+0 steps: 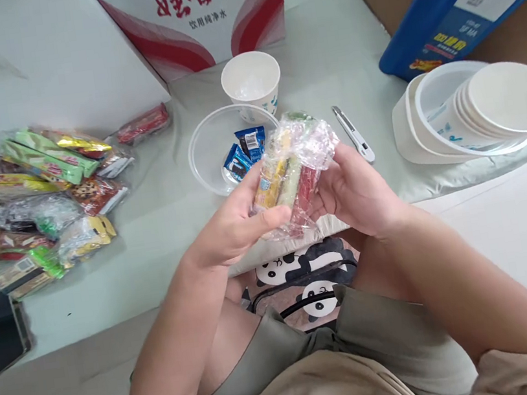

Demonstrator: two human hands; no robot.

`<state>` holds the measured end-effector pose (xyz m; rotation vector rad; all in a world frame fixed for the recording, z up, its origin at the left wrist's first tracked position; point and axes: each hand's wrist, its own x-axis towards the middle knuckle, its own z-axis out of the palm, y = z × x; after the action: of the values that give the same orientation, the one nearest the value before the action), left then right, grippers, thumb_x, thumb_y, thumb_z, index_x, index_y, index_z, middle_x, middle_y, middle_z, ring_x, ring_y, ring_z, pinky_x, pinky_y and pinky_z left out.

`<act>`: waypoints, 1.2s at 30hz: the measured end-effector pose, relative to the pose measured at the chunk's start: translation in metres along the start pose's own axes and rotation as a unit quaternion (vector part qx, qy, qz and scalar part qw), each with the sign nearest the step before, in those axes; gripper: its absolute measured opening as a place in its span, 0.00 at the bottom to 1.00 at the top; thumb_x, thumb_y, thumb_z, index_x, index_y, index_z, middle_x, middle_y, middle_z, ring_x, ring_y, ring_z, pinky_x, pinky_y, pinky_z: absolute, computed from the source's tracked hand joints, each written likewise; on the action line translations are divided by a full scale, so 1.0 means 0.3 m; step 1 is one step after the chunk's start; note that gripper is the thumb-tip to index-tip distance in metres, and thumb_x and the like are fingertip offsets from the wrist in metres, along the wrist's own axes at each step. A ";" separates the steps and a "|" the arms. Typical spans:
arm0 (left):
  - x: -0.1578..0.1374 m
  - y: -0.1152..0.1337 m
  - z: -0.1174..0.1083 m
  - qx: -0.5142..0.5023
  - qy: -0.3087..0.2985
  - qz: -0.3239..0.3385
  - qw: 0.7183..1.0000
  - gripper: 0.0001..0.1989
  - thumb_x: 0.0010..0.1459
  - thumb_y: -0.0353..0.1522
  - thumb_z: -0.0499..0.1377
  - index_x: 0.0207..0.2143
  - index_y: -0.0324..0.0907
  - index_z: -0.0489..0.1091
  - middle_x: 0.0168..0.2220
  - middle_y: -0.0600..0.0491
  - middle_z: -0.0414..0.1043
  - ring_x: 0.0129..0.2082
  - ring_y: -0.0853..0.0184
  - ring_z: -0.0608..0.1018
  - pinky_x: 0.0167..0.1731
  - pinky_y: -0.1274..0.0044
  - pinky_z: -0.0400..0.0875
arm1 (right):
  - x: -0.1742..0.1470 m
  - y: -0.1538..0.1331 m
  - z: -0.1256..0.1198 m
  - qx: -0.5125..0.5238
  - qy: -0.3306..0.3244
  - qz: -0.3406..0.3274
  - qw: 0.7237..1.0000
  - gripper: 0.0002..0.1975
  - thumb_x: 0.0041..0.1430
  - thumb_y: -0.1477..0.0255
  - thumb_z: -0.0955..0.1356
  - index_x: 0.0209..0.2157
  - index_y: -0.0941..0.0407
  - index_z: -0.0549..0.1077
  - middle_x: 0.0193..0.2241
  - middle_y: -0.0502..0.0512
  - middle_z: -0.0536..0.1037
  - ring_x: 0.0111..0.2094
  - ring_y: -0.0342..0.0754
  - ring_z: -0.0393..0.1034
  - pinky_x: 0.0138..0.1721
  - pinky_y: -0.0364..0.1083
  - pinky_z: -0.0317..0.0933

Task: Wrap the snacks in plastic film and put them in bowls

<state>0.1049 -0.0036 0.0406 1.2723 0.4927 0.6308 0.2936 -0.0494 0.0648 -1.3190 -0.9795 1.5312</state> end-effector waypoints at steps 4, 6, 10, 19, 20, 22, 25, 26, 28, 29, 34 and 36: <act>-0.010 0.000 -0.026 -0.040 0.063 -0.024 0.997 0.25 0.60 0.41 0.65 0.59 0.51 0.66 0.51 0.49 0.79 0.46 0.57 0.84 0.38 0.67 0.83 | 0.049 -0.002 -0.050 -0.131 0.096 -0.066 0.985 0.26 0.62 0.45 0.62 0.43 0.54 0.73 0.32 0.55 0.77 0.27 0.47 0.73 0.27 0.46 0.66; -0.017 0.030 -0.048 -0.062 0.087 -0.023 0.994 0.26 0.59 0.41 0.64 0.59 0.51 0.65 0.50 0.48 0.79 0.44 0.56 0.85 0.33 0.68 0.82 | 0.089 0.017 -0.126 -0.270 0.229 -0.090 0.931 0.18 0.63 0.55 0.65 0.40 0.54 0.73 0.32 0.57 0.76 0.31 0.48 0.73 0.35 0.48 0.67; -0.030 0.103 -0.085 -0.049 0.103 -0.010 0.993 0.20 0.58 0.47 0.63 0.49 0.50 0.71 0.50 0.46 0.79 0.51 0.51 0.83 0.36 0.63 0.83 | 0.182 0.073 -0.291 -0.524 0.359 -0.017 0.772 0.11 0.53 0.68 0.71 0.37 0.53 0.67 0.36 0.60 0.74 0.38 0.55 0.69 0.50 0.56 0.62; -0.029 0.129 -0.164 -0.027 0.166 0.056 0.984 0.29 0.55 0.61 0.57 0.48 0.52 0.71 0.48 0.48 0.79 0.56 0.52 0.79 0.39 0.63 0.80 | 0.162 0.035 -0.210 -0.445 0.311 -0.031 0.839 0.13 0.54 0.71 0.70 0.38 0.50 0.62 0.24 0.47 0.71 0.23 0.45 0.60 0.30 0.47 0.55; -0.029 0.126 -0.169 -0.019 0.169 0.058 0.984 0.32 0.56 0.63 0.54 0.49 0.52 0.70 0.48 0.48 0.79 0.55 0.52 0.79 0.39 0.63 0.80 | 0.141 0.015 -0.165 -0.390 0.289 -0.054 0.873 0.14 0.54 0.71 0.70 0.41 0.50 0.63 0.24 0.46 0.72 0.22 0.44 0.59 0.27 0.46 0.54; -0.028 0.117 -0.174 -0.013 0.186 0.061 0.981 0.33 0.57 0.64 0.52 0.51 0.52 0.69 0.49 0.47 0.79 0.54 0.52 0.80 0.37 0.64 0.79 | 0.096 -0.029 -0.066 -0.266 0.205 -0.106 0.936 0.14 0.58 0.70 0.68 0.46 0.50 0.66 0.23 0.44 0.70 0.18 0.42 0.57 0.22 0.44 0.50; -0.024 0.094 -0.169 -0.033 0.214 0.070 0.974 0.31 0.57 0.60 0.56 0.55 0.53 0.67 0.52 0.47 0.78 0.52 0.51 0.81 0.35 0.65 0.79 | 0.041 -0.092 0.081 -0.127 0.098 -0.157 0.974 0.09 0.63 0.66 0.66 0.44 0.51 0.70 0.23 0.45 0.69 0.16 0.39 0.54 0.17 0.42 0.46; -0.022 0.086 -0.165 -0.040 0.221 0.078 0.971 0.31 0.58 0.58 0.57 0.57 0.53 0.65 0.52 0.48 0.78 0.52 0.51 0.81 0.35 0.65 0.79 | 0.029 -0.107 0.123 -0.096 0.079 -0.161 0.979 0.08 0.65 0.65 0.66 0.44 0.51 0.71 0.24 0.45 0.69 0.16 0.39 0.54 0.17 0.42 0.45; -0.018 0.072 -0.157 -0.034 0.235 0.102 0.966 0.31 0.59 0.56 0.58 0.60 0.56 0.61 0.52 0.49 0.78 0.53 0.52 0.81 0.37 0.65 0.79 | 0.020 -0.121 0.191 -0.067 0.048 -0.151 0.985 0.07 0.66 0.67 0.66 0.44 0.51 0.71 0.25 0.46 0.70 0.16 0.38 0.55 0.16 0.41 0.46; -0.016 0.067 -0.152 -0.016 0.241 0.116 0.963 0.31 0.60 0.56 0.56 0.61 0.57 0.59 0.52 0.49 0.77 0.53 0.53 0.81 0.38 0.65 0.79 | 0.019 -0.121 0.216 -0.065 0.035 -0.139 0.987 0.06 0.66 0.67 0.66 0.44 0.51 0.71 0.26 0.46 0.71 0.16 0.38 0.55 0.15 0.41 0.47; -0.012 0.065 -0.141 0.104 0.255 0.139 0.951 0.35 0.60 0.65 0.47 0.62 0.61 0.57 0.52 0.50 0.75 0.50 0.57 0.81 0.39 0.66 0.79 | 0.024 -0.061 0.264 -0.040 -0.011 -0.080 0.996 0.07 0.66 0.66 0.68 0.44 0.51 0.69 0.25 0.44 0.71 0.17 0.37 0.57 0.16 0.40 0.49; -0.015 0.071 -0.144 0.093 0.262 0.141 0.950 0.37 0.58 0.67 0.47 0.63 0.62 0.56 0.53 0.50 0.74 0.51 0.57 0.81 0.40 0.65 0.79 | 0.020 -0.026 0.262 0.003 -0.041 -0.061 0.997 0.11 0.66 0.63 0.68 0.45 0.50 0.65 0.24 0.43 0.71 0.15 0.37 0.56 0.15 0.39 0.46</act>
<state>0.0699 0.0278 0.0512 1.3621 0.8294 1.2008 0.2161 -0.0432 0.0805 -1.1785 -1.0868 1.5030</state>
